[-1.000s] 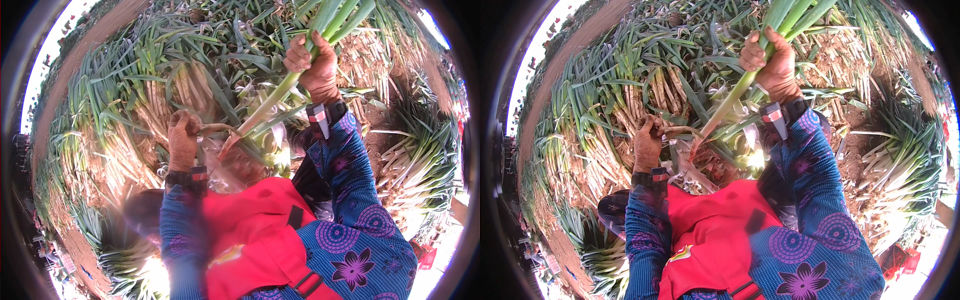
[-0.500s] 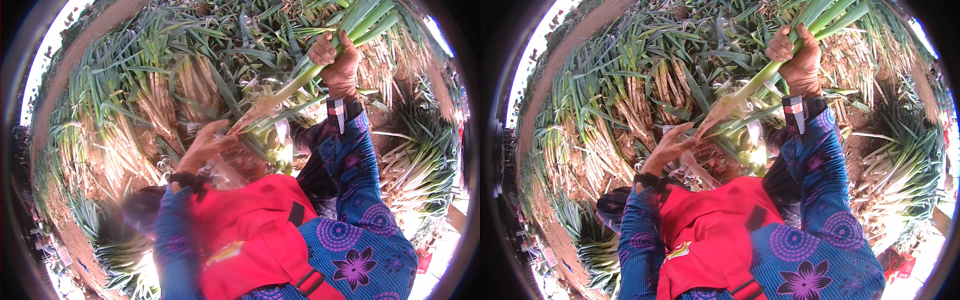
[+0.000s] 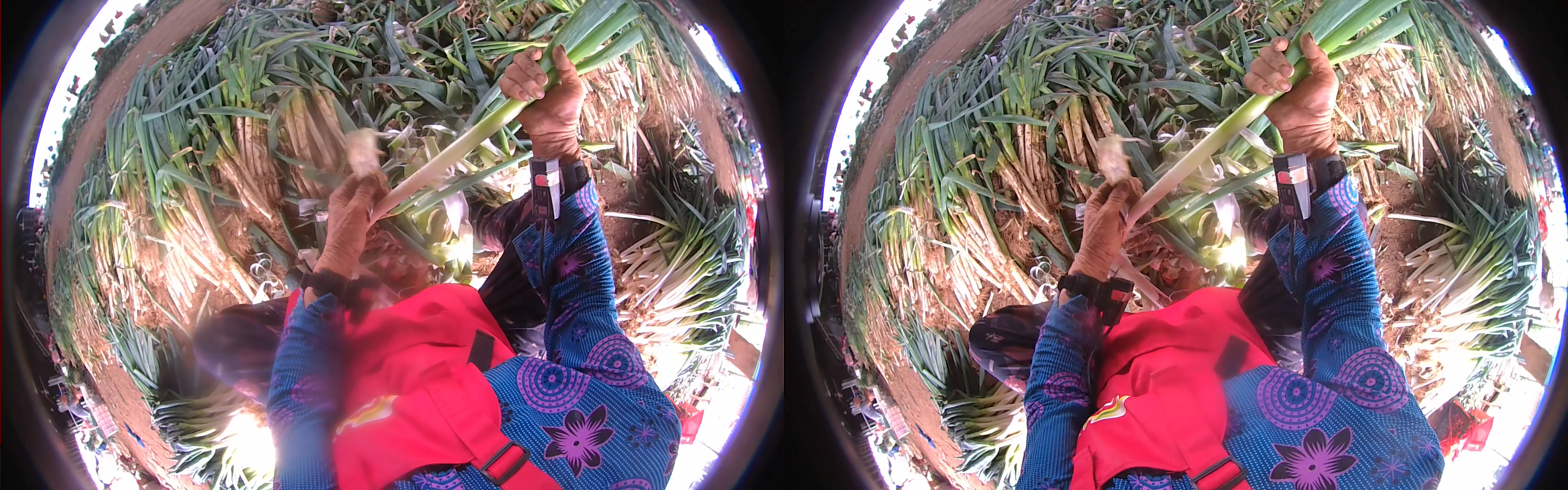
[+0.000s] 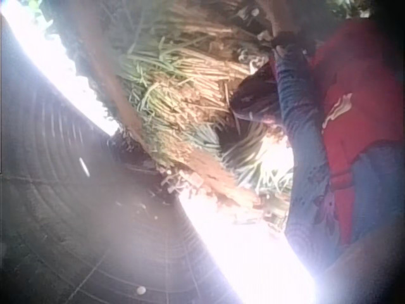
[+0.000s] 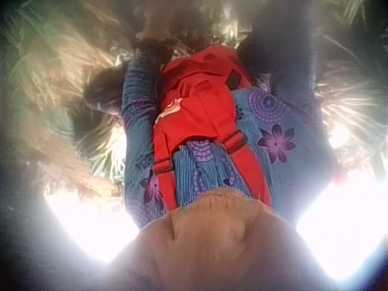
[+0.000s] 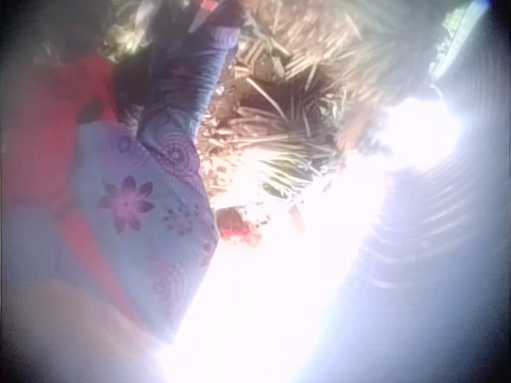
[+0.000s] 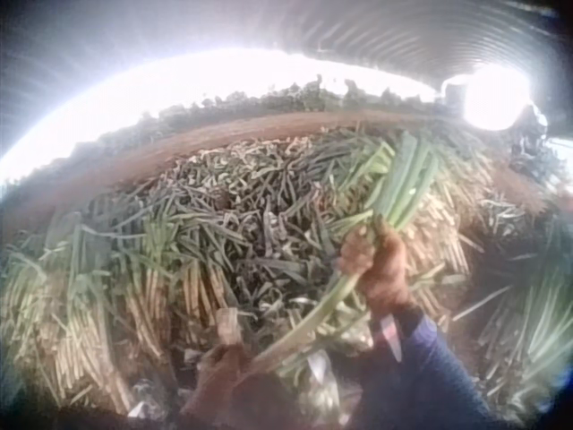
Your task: The person strips outer layers from leeks by hand and places the cleaned leeks onto a pile.
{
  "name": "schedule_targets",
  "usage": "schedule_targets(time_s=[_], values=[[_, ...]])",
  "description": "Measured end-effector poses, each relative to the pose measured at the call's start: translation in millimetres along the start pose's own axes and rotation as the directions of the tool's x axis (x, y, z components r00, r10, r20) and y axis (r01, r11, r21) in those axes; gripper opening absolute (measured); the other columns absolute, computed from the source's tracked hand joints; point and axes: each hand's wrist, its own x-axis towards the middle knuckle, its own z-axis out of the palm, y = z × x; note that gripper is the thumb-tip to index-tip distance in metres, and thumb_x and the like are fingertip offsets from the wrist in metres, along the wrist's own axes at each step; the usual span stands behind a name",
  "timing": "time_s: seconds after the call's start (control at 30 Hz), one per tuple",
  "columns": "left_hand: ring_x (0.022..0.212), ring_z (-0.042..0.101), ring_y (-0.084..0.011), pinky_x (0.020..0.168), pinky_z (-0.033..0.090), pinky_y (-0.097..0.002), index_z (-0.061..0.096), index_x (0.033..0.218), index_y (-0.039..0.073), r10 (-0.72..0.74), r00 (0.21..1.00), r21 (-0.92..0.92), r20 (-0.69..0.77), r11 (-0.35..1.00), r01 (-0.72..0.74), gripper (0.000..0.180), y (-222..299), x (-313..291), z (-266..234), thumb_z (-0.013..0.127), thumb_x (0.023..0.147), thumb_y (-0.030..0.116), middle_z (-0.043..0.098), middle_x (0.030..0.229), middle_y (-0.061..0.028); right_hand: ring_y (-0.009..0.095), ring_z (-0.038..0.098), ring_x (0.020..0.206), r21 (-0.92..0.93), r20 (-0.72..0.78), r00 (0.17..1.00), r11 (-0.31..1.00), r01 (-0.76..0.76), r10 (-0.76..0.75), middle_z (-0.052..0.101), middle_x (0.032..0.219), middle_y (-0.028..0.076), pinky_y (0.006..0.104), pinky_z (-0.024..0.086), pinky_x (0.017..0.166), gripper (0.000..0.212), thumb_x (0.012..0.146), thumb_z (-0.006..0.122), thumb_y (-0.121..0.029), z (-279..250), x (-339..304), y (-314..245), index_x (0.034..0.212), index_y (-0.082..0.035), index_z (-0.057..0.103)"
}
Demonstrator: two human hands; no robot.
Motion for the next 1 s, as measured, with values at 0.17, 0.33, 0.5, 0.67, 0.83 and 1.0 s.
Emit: schedule_targets(time_s=[0.17, 0.33, 0.5, 0.67, 0.83, 1.0], values=[[0.064, 0.054, -0.0159, 0.063, 0.049, -0.028, 0.057, 0.098, 0.004, -0.124, 0.987, -0.548, -0.105, 0.835, 0.046, 0.018, 1.8, 6.0, -12.1, 0.048, 0.098, 0.019, 0.055, 0.077, -0.002, 0.01, 0.038, 0.049, 0.031, 0.058, 0.997, 0.999, -0.043, 0.041, 0.04, 0.06, -0.002, 0.0274, 0.033, 0.053, 0.035, 0.093, 0.05, -0.036, 0.5, -1.1, -6.5, 0.087, -0.002, 0.057], [0.052, 0.038, -0.0091, 0.044, 0.03, -0.0263, 0.049, 0.097, 0.008, -0.286, 0.954, -0.668, -0.088, 0.728, 0.157, 0.016, -5.4, 5.9, -73.3, 0.041, 0.1, 0.021, 0.043, 0.07, 0.0024, 0.01, 0.036, 0.049, 0.073, 0.068, 0.996, 0.995, -0.069, 0.064, 0.039, 0.06, -0.002, 0.0269, 0.033, 0.053, 0.032, 0.092, 0.053, -0.033, -0.7, -2.5, -13.7, 0.088, -0.001, 0.055], [0.047, 0.035, -0.0088, 0.04, 0.024, -0.0248, 0.047, 0.096, 0.007, -0.288, 0.903, -0.588, -0.32, 0.807, 0.049, 0.005, 1.7, -11.7, -143.5, 0.046, 0.095, 0.013, 0.04, 0.063, 0.0022, 0.011, 0.036, 0.047, 0.079, -0.011, 0.999, 0.996, 0.037, -0.037, 0.041, 0.059, -0.001, 0.0272, 0.034, 0.05, 0.028, 0.09, 0.056, -0.029, -17.0, -11.7, -38.6, 0.086, -0.003, 0.052], [0.046, 0.034, -0.007, 0.039, 0.024, -0.0238, 0.047, 0.089, 0.013, -0.157, 0.798, -0.414, -0.582, 0.902, -0.124, 0.013, 24.2, -49.2, -269.1, 0.05, 0.096, 0.023, 0.039, 0.062, 0.0043, 0.013, 0.037, 0.046, 0.155, -0.1, 0.989, 0.98, 0.124, -0.109, 0.039, 0.057, -0.001, 0.0293, 0.035, 0.05, 0.025, 0.088, 0.057, -0.025, -26.9, -23.0, -66.7, 0.083, -0.001, 0.051], [0.055, 0.047, -0.0091, 0.042, 0.035, -0.0232, 0.051, 0.1, 0.013, -0.002, 0.786, -0.107, -0.618, 0.991, -0.081, 0.009, 46.2, -118.7, -380.5, 0.052, 0.093, 0.019, 0.049, 0.069, 0.0042, 0.013, 0.036, 0.047, 0.121, -0.195, 0.963, 0.969, 0.214, -0.188, 0.038, 0.057, -0.001, 0.0298, 0.035, 0.052, 0.028, 0.085, 0.06, -0.028, -37.5, -23.2, -86.0, 0.083, -0.001, 0.054], [0.129, 0.042, -0.0299, 0.108, 0.032, -0.0378, 0.041, 0.137, 0.0, 0.181, 0.951, 0.956, -0.251, 0.201, 0.214, 0.068, 73.6, -43.6, -169.2, 0.069, 0.081, 0.028, 0.044, 0.139, -0.0191, 0.012, 0.039, 0.046, -0.078, -0.207, 0.943, 0.965, 0.252, -0.263, 0.042, 0.057, -0.001, 0.0297, 0.035, 0.05, 0.032, 0.089, 0.056, -0.035, -36.2, -28.6, -48.4, 0.083, -0.003, 0.056]])
